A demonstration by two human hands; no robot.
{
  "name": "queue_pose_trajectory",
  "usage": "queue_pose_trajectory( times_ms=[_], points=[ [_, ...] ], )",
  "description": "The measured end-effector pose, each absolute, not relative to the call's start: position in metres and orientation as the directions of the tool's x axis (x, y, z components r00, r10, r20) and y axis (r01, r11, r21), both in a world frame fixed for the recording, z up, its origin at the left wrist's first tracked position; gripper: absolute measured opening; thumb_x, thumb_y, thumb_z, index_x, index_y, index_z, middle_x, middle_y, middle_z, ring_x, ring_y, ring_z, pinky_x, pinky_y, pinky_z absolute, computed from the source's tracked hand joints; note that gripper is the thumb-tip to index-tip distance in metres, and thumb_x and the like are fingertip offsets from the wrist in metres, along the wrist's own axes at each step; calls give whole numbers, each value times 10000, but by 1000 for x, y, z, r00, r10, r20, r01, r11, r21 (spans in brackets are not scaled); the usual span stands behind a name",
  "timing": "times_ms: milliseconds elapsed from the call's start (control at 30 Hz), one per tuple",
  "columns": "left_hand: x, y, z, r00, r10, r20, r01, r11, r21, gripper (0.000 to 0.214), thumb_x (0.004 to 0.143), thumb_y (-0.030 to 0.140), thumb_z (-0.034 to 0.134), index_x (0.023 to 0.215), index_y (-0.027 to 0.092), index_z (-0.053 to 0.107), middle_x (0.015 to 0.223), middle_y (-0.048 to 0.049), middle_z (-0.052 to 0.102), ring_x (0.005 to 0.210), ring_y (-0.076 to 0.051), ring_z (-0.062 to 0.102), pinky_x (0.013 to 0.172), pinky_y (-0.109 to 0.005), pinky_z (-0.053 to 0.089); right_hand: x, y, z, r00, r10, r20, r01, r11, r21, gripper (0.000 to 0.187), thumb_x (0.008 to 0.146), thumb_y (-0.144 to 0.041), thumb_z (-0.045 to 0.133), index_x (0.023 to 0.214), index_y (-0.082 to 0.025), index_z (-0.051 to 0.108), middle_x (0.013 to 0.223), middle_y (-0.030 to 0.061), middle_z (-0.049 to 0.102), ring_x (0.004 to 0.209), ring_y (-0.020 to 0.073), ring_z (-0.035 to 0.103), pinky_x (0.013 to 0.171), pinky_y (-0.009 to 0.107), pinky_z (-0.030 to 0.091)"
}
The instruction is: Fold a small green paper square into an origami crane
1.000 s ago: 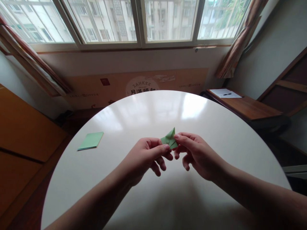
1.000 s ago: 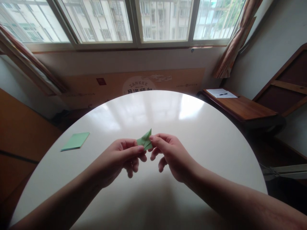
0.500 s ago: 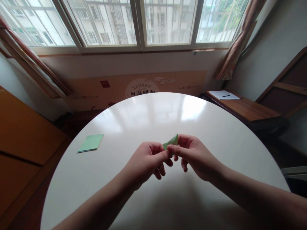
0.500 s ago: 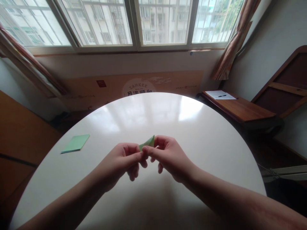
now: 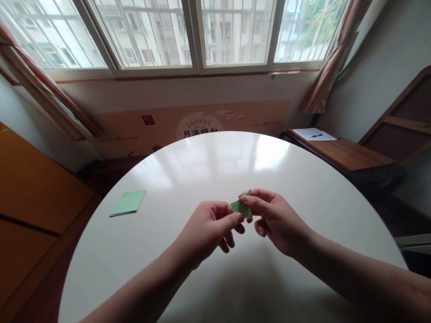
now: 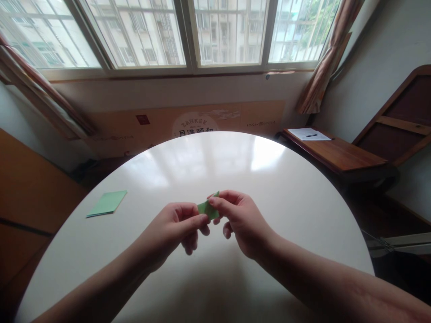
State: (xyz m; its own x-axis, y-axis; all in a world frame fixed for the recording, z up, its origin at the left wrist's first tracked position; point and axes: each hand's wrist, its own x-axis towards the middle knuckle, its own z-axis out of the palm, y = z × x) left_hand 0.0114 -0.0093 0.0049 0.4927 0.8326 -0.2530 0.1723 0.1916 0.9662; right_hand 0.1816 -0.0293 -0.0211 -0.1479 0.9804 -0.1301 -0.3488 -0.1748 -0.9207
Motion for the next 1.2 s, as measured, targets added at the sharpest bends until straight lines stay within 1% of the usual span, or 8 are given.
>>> queue_pose_trajectory(
  times_ms=[133,433,667,767,900,1033,1133,1200],
  points=[
    [11,-11,5,492,831,-260,158,208,965,250,809,332,713,733,99,660,665,-28,658,455,-80,553,400,-170,450,181,-29,-18,-118,981,-151,-383,-185,-905,209,802,-358,765,757,-175,675,719,2,612,604,101,516,390,157,284],
    [14,-12,7,489,828,-274,140,236,962,232,801,297,709,677,114,638,612,-17,658,422,-73,539,391,-164,440,182,-26,-18,-48,986,-158,-419,-163,-893,188,842,-351,669,809,-169,704,733,29,640,601,126,561,375,159,315],
    [13,-11,3,485,830,-275,102,259,960,241,794,312,724,685,114,642,606,-17,662,420,-76,544,404,-169,435,185,-25,-19,-39,998,-58,-335,-67,-940,271,895,-422,651,908,-161,724,760,51,658,646,147,595,366,149,359],
    [13,-10,4,456,853,-252,83,241,967,244,797,313,725,683,114,641,646,-25,682,432,-72,550,426,-174,441,184,-27,-19,-92,996,-10,-313,-38,-949,291,909,-452,639,946,-172,710,802,48,652,662,151,602,366,153,385],
    [12,-8,5,426,884,-195,110,163,980,280,820,364,718,693,122,655,655,-19,677,472,-81,565,466,-186,453,181,-28,-20,-204,979,8,-275,-49,-960,220,858,-387,721,901,-173,697,759,28,625,703,159,605,386,147,418],
    [6,-4,6,459,881,-116,296,-28,955,289,827,403,714,709,139,696,638,-24,673,548,-129,603,500,-217,469,182,-25,-22,-184,983,-21,-261,-69,-963,191,860,-351,713,850,-161,699,733,26,619,674,140,582,400,145,417],
    [-1,0,10,432,902,-9,395,-180,901,267,849,412,688,791,155,732,667,-30,687,608,-155,617,528,-238,487,185,-23,-21,-209,977,-42,-205,-86,-975,185,848,-344,713,852,-160,697,765,22,613,674,134,582,395,142,415],
    [-6,1,12,415,909,34,395,-213,894,253,855,408,682,856,162,740,701,-31,702,621,-157,621,530,-241,500,186,-24,-20,-270,960,-80,-136,-120,-983,169,840,-318,698,820,-151,680,737,12,593,645,131,587,383,143,410]
  ],
)
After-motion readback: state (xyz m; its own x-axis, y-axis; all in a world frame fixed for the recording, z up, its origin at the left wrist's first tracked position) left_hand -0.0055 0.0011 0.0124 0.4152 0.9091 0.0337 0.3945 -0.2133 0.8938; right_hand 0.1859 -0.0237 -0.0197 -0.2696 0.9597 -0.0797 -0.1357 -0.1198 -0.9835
